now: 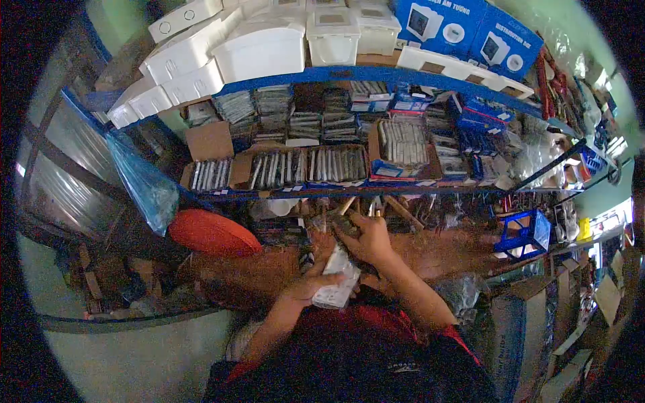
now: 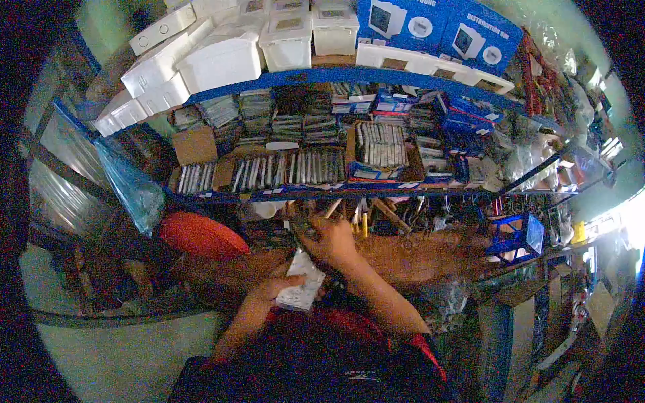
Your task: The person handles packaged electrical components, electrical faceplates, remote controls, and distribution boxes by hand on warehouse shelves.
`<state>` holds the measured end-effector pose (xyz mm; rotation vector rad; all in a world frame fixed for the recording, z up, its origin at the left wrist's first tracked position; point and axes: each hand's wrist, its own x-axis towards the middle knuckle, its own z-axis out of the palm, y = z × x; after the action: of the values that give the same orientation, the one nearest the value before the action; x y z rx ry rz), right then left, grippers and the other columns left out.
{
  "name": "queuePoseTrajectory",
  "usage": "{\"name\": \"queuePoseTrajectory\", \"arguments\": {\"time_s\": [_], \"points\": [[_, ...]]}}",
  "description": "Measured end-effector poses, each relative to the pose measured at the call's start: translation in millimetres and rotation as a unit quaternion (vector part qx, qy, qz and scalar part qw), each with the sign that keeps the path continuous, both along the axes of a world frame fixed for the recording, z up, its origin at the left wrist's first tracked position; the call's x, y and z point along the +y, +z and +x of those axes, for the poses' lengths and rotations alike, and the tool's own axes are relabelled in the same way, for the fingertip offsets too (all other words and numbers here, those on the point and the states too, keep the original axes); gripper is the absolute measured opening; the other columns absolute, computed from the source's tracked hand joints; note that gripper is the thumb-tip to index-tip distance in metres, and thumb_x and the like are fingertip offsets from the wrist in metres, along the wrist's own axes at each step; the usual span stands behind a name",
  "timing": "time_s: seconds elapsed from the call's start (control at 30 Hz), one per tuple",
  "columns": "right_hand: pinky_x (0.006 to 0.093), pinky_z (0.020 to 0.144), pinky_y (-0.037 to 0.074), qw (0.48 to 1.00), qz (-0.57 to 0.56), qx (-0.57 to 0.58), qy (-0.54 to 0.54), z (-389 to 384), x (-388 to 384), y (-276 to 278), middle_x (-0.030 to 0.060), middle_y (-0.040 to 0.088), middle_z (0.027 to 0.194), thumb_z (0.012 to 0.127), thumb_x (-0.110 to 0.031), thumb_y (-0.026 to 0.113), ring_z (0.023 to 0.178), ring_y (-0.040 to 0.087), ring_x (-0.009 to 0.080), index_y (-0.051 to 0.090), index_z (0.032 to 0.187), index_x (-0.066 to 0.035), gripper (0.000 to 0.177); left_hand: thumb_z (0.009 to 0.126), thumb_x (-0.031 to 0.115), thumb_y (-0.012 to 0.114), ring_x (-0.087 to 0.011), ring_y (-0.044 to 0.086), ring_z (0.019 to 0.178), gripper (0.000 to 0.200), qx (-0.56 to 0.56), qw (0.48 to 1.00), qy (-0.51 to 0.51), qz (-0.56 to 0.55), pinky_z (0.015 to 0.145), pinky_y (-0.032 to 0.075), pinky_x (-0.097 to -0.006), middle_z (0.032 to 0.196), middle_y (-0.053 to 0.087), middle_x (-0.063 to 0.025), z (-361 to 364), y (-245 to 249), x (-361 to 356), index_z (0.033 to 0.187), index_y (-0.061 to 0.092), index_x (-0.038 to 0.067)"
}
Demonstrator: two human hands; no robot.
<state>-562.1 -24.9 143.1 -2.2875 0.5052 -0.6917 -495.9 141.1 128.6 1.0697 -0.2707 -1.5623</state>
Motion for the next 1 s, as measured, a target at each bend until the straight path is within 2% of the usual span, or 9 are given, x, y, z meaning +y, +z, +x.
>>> {"name": "queuePoseTrajectory", "arguments": {"time_s": [0.23, 0.33, 0.43, 0.53, 0.63, 0.7, 0.8, 0.9, 1.0], "points": [[0.0348, 0.049, 0.045, 0.994, -0.080, -0.050, -0.057, 8.3, -25.3, -1.6, 0.0149, 0.058, 0.057, 0.070, -0.024, 0.072, 0.049, 0.057, 0.0291, 0.061, 0.068, -0.003, 0.024, 0.081, 0.010, 0.064, -0.0205, 0.063, 0.079, 0.040, -0.090, 0.995, -0.024, 0.019, 0.069, 0.052, -0.0325, 0.096, 0.062, -0.0090, 11.0, 25.5, -20.4, 0.117, 0.049, 0.001], [0.0348, 0.047, 0.044, 0.990, -0.095, -0.055, -0.088, 11.5, -33.9, -18.7, 0.0135, 0.057, 0.054, 0.069, -0.023, 0.072, 0.045, 0.055, 0.0286, 0.061, 0.068, -0.003, 0.023, 0.081, 0.012, 0.065, -0.0192, 0.063, 0.079, 0.041, -0.054, 0.998, -0.008, -0.024, 0.069, 0.051, -0.0317, 0.096, 0.062, -0.0084, 13.7, -5.4, -20.3, 0.118, 0.048, 0.002], [0.0429, 0.054, 0.047, 0.992, -0.059, -0.037, -0.103, 9.1, -33.6, -29.9, 0.0148, 0.058, 0.060, 0.067, -0.034, 0.070, 0.056, 0.058, 0.0338, 0.060, 0.069, -0.007, 0.029, 0.081, 0.013, 0.065, -0.0184, 0.062, 0.083, 0.044, -0.097, 0.995, -0.023, -0.013, 0.071, 0.051, -0.0322, 0.098, 0.062, -0.0082, 16.0, -2.1, -15.4, 0.119, 0.048, 0.002], [0.0349, 0.049, 0.044, 0.980, -0.146, -0.045, -0.126, 2.2, -44.9, -44.4, 0.0150, 0.060, 0.060, 0.071, -0.021, 0.071, 0.054, 0.060, 0.0253, 0.061, 0.068, -0.001, 0.023, 0.080, 0.015, 0.067, -0.0192, 0.062, 0.087, 0.047, -0.120, 0.988, -0.095, 0.022, 0.073, 0.051, -0.0331, 0.103, 0.061, -0.0100, 22.6, 11.9, -6.5, 0.120, 0.047, 0.002], [0.0367, 0.060, 0.049, 0.967, 0.102, -0.099, -0.212, -19.7, -104.9, -58.4, 0.0105, 0.064, 0.069, 0.075, -0.033, 0.065, 0.062, 0.061, 0.0242, 0.064, 0.082, -0.003, 0.031, 0.079, 0.016, 0.068, -0.0207, 0.061, 0.089, 0.050, -0.006, 0.987, -0.109, -0.118, 0.075, 0.051, -0.0336, 0.105, 0.060, -0.0118, 32.5, 9.8, 20.6, 0.121, 0.046, 0.002], [0.0360, 0.065, 0.049, 0.929, 0.337, -0.117, -0.102, -26.4, -105.3, -37.9, 0.0085, 0.065, 0.076, 0.081, -0.037, 0.057, 0.067, 0.061, 0.0221, 0.062, 0.090, -0.002, 0.036, 0.079, 0.016, 0.068, -0.0212, 0.062, 0.089, 0.051, -0.055, 0.990, -0.092, -0.094, 0.076, 0.051, -0.0337, 0.106, 0.060, -0.0123, 36.6, 12.2, 27.2, 0.122, 0.045, 0.002], [0.0324, 0.076, 0.047, 0.778, 0.602, -0.108, 0.141, -23.5, -43.1, 26.9, 0.0093, 0.061, 0.101, 0.090, -0.038, 0.039, 0.086, 0.058, 0.0205, 0.056, 0.105, -0.004, 0.041, 0.079, 0.018, 0.068, -0.0201, 0.061, 0.089, 0.054, -0.117, 0.984, -0.130, -0.039, 0.075, 0.050, -0.0331, 0.105, 0.060, -0.0104, 39.2, 25.3, 17.3, 0.124, 0.043, 0.002], [0.0380, 0.094, 0.036, 0.888, 0.318, 0.004, 0.331, -7.8, -13.5, -11.3, 0.0151, 0.054, 0.117, 0.085, -0.024, 0.048, 0.108, 0.049, 0.0290, 0.054, 0.115, -0.005, 0.036, 0.078, 0.019, 0.070, -0.0191, 0.061, 0.087, 0.056, -0.311, 0.916, -0.249, 0.053, 0.075, 0.049, -0.0323, 0.104, 0.060, -0.0090, 40.8, 68.0, -2.6, 0.124, 0.043, 0.003], [0.0439, 0.091, 0.041, 0.970, 0.080, 0.064, 0.221, -7.6, 10.8, -24.0, 0.0218, 0.056, 0.111, 0.079, -0.024, 0.059, 0.105, 0.052, 0.0360, 0.055, 0.114, -0.006, 0.039, 0.076, 0.020, 0.072, -0.0184, 0.061, 0.086, 0.056, -0.472, 0.821, -0.319, 0.030, 0.074, 0.049, -0.0317, 0.103, 0.061, -0.0082, 47.1, 50.1, -4.3, 0.122, 0.044, 0.003]]}}
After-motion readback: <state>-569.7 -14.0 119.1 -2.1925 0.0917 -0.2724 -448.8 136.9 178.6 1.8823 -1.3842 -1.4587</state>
